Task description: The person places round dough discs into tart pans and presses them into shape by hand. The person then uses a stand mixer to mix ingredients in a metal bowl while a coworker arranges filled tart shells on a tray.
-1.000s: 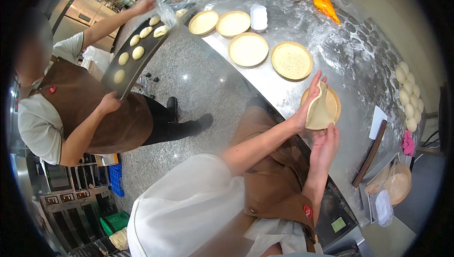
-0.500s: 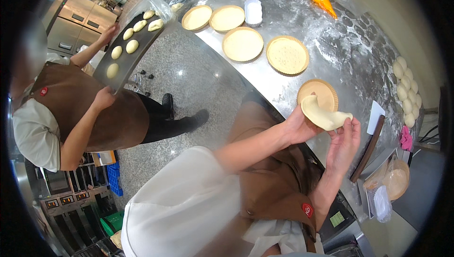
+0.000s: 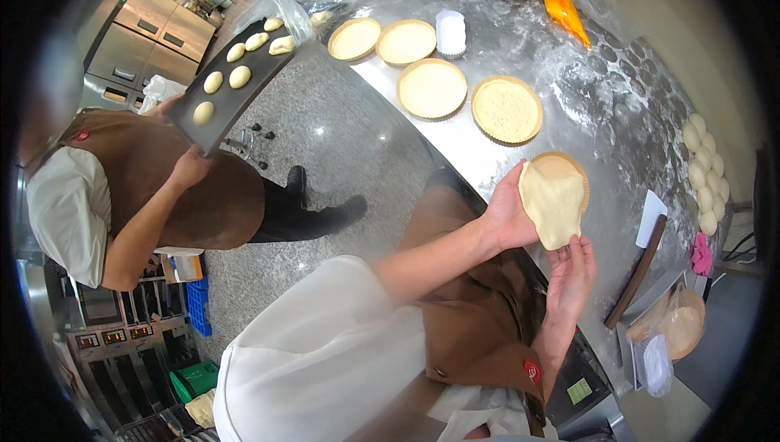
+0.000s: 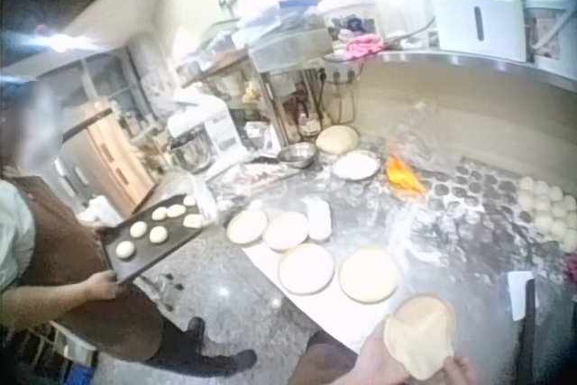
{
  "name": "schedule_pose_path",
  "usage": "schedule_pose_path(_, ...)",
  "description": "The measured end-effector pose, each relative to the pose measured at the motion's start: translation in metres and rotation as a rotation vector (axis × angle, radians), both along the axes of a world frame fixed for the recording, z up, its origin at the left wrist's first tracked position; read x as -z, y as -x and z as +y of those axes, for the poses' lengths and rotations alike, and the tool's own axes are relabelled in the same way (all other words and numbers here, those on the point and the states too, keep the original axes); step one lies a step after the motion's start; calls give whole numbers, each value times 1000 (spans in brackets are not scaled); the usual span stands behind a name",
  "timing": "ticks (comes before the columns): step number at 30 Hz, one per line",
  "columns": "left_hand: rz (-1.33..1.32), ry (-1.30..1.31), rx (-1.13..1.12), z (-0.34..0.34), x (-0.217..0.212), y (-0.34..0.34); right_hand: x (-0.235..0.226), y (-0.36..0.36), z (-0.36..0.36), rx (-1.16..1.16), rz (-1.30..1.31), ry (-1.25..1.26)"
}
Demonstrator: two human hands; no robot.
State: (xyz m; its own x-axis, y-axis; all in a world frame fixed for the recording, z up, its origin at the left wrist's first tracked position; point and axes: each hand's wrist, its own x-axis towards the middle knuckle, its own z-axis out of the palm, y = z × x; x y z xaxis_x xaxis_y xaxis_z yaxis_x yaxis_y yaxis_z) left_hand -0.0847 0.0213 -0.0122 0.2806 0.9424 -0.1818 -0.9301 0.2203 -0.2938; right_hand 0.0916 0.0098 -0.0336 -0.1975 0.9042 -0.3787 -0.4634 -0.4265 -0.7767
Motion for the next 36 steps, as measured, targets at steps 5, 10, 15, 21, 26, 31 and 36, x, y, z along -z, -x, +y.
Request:
schedule_pose_path(5,74,-8,-6,-5,-6,7,5,1,-3,-64,58,39)
schedule_pose_path(10,215,84,30,-5,-14,20,34,14,9,-10,-595,-326)
schedule_pose_path(15,367,70,22,-18,-9,36,52,11,26,-400,-1532,-911)
schedule_pose_path(21,366,122,6,-21,-20,41,33,-21,76,-116,-1324,-893)
schedule_pose_path(26,382,175,36,-18,-23,39,26,-113,226,316,-1278,-646)
schedule_pose_path(31,437,223,80,-3,-28,41,80,-206,340,361,-1652,-531)
schedule_pose_path(36,455,279,107,7,-22,30,49,-250,382,463,-1924,-232)
